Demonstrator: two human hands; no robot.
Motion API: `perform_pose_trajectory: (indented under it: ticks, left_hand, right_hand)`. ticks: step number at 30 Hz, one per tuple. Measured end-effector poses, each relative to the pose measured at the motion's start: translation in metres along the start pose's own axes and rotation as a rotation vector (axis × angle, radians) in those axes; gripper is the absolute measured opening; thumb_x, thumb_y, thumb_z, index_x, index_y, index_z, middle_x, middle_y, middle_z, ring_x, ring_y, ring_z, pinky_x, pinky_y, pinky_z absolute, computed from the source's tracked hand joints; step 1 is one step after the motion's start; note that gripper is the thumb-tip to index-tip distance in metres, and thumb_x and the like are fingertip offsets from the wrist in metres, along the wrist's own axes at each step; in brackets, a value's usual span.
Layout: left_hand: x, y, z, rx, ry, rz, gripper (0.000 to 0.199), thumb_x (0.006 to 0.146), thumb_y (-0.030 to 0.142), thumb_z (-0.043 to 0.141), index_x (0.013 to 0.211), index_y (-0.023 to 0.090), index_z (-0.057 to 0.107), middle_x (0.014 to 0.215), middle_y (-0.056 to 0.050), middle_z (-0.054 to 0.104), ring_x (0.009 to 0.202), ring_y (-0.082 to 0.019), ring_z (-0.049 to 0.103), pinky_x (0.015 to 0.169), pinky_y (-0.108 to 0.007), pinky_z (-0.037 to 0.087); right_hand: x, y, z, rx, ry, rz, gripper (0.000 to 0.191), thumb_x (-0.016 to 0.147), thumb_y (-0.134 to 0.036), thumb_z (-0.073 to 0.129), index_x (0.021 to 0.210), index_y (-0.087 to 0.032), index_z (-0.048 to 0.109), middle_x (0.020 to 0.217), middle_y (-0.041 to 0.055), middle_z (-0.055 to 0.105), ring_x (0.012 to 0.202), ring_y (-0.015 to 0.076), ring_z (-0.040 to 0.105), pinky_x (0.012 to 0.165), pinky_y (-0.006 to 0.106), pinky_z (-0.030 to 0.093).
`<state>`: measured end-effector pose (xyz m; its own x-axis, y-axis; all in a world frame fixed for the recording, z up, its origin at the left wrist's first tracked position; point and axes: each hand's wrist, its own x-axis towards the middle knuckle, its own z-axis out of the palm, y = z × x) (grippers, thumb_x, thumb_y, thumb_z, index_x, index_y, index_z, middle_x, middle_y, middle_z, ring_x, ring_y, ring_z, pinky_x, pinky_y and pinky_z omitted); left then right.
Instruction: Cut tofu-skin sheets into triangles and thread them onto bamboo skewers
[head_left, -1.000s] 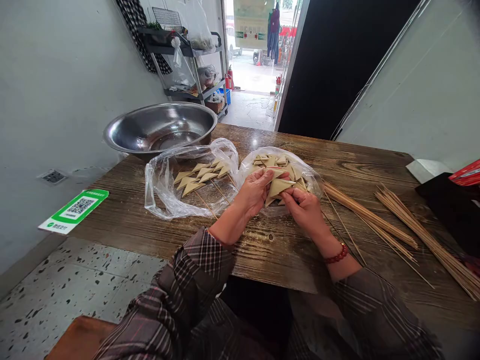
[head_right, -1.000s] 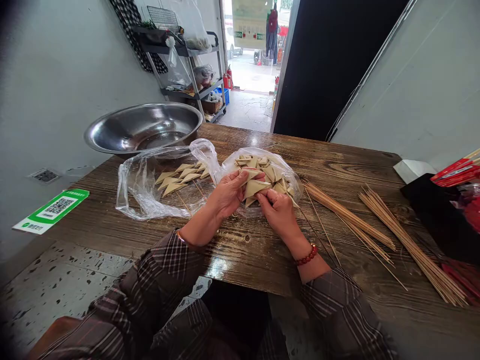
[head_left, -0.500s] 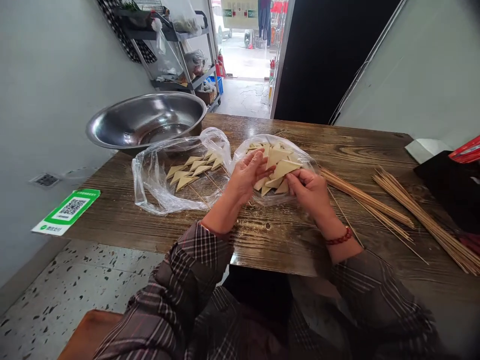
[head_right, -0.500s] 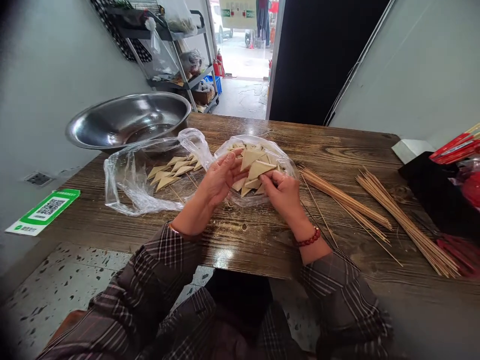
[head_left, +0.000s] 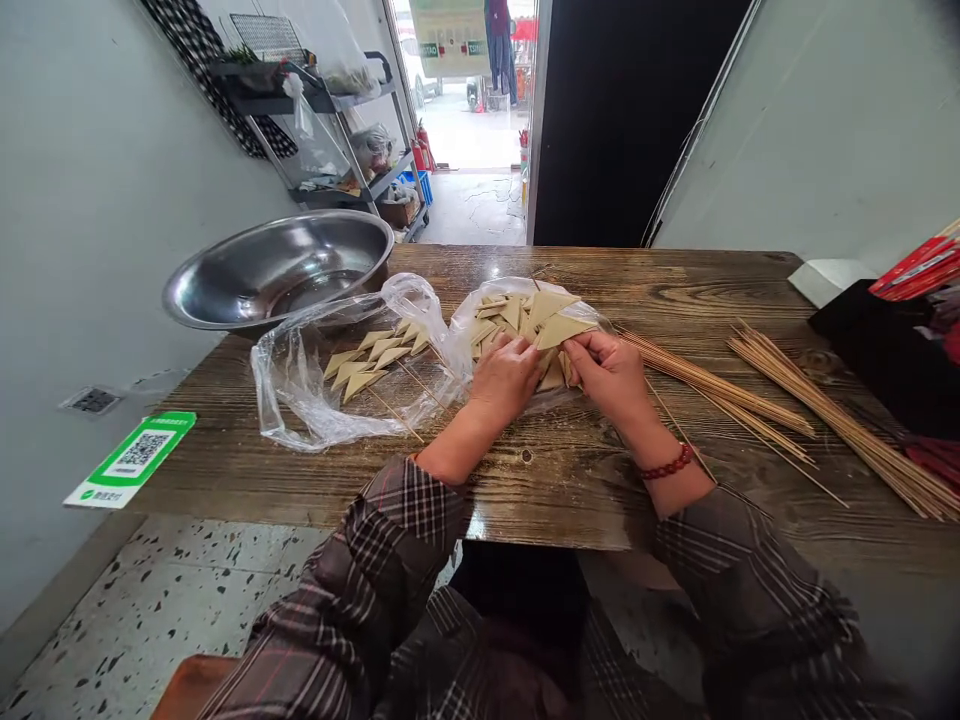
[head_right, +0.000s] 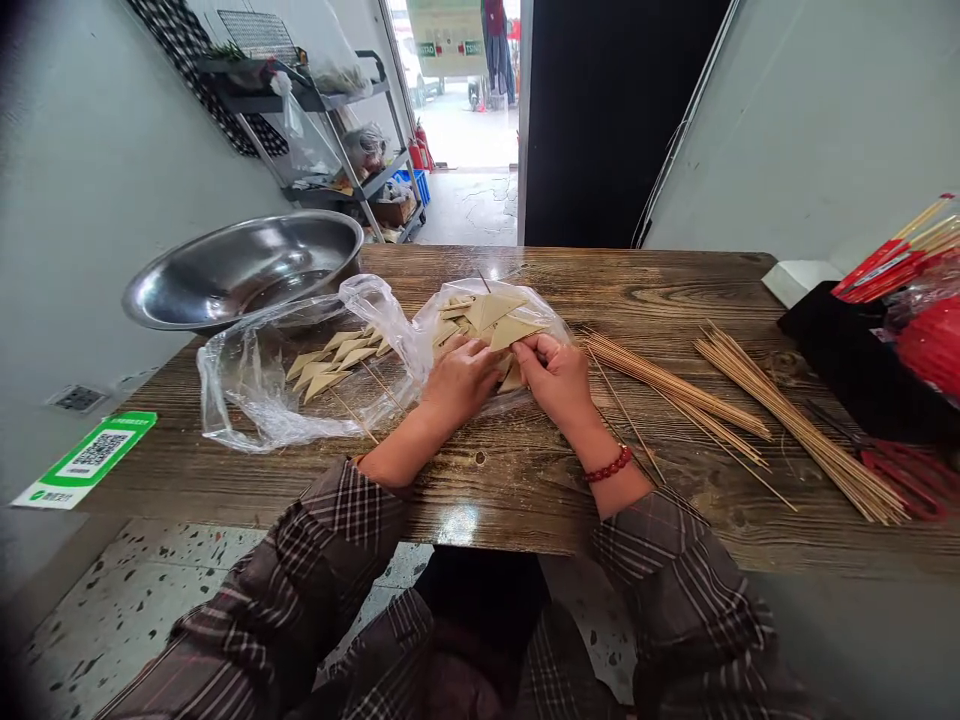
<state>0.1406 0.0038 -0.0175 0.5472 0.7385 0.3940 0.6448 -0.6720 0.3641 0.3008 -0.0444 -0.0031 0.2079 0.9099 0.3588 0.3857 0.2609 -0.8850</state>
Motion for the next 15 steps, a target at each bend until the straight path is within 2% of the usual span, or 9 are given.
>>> perform_pose_trajectory:
  ticks: [4, 8, 10, 12, 15]
  left_hand:
    - [0.0, 0.004, 0.005, -0.064, -0.015, -0.02, 0.022, 0.086, 0.016, 0.054, 0.1, 0.021, 0.07, 0.093, -0.011, 0.065, 0.1, -0.028, 0.054, 0.099, -0.044, 0.039]
    - [0.003, -0.002, -0.001, -0.235, 0.061, -0.091, 0.014, 0.08, 0.014, 0.06, 0.088, 0.021, 0.07, 0.085, -0.007, 0.062, 0.091, -0.024, 0.055, 0.09, -0.038, 0.043]
    - [0.005, -0.008, -0.008, -0.469, 0.159, -0.21, 0.009, 0.075, 0.013, 0.064, 0.081, 0.019, 0.068, 0.076, -0.002, 0.059, 0.077, -0.018, 0.055, 0.078, -0.032, 0.045]
    - [0.007, -0.014, -0.017, -0.81, 0.27, -0.369, 0.009, 0.072, 0.013, 0.067, 0.079, 0.018, 0.064, 0.069, 0.002, 0.056, 0.065, -0.012, 0.052, 0.066, -0.025, 0.043]
    - [0.008, -0.019, -0.029, -1.271, 0.382, -0.565, 0.02, 0.069, 0.015, 0.073, 0.081, 0.018, 0.057, 0.068, 0.004, 0.059, 0.06, -0.009, 0.059, 0.056, -0.019, 0.042]
  right_hand:
    - [0.0, 0.002, 0.001, 0.009, -0.011, -0.008, 0.03, 0.087, -0.042, 0.057, 0.069, -0.019, 0.063, 0.048, -0.0027, 0.053, 0.045, 0.0108, 0.045, 0.048, 0.025, 0.036]
    - [0.0, 0.003, 0.0, 0.039, -0.013, 0.009, 0.031, 0.087, -0.044, 0.058, 0.07, -0.019, 0.063, 0.049, -0.003, 0.053, 0.044, 0.0102, 0.043, 0.046, 0.024, 0.033]
    - [0.0, 0.002, 0.0, 0.068, -0.013, 0.028, 0.031, 0.086, -0.044, 0.058, 0.071, -0.018, 0.064, 0.049, -0.0032, 0.053, 0.043, 0.0097, 0.042, 0.044, 0.024, 0.032]
    - [-0.001, 0.001, 0.0, 0.1, -0.019, 0.049, 0.031, 0.086, -0.045, 0.059, 0.073, -0.018, 0.064, 0.049, -0.0033, 0.053, 0.043, 0.0094, 0.041, 0.043, 0.024, 0.031]
    - [-0.003, -0.001, 0.0, 0.108, -0.042, 0.067, 0.031, 0.085, -0.046, 0.061, 0.075, -0.017, 0.066, 0.049, -0.0031, 0.054, 0.042, 0.0094, 0.041, 0.042, 0.023, 0.032]
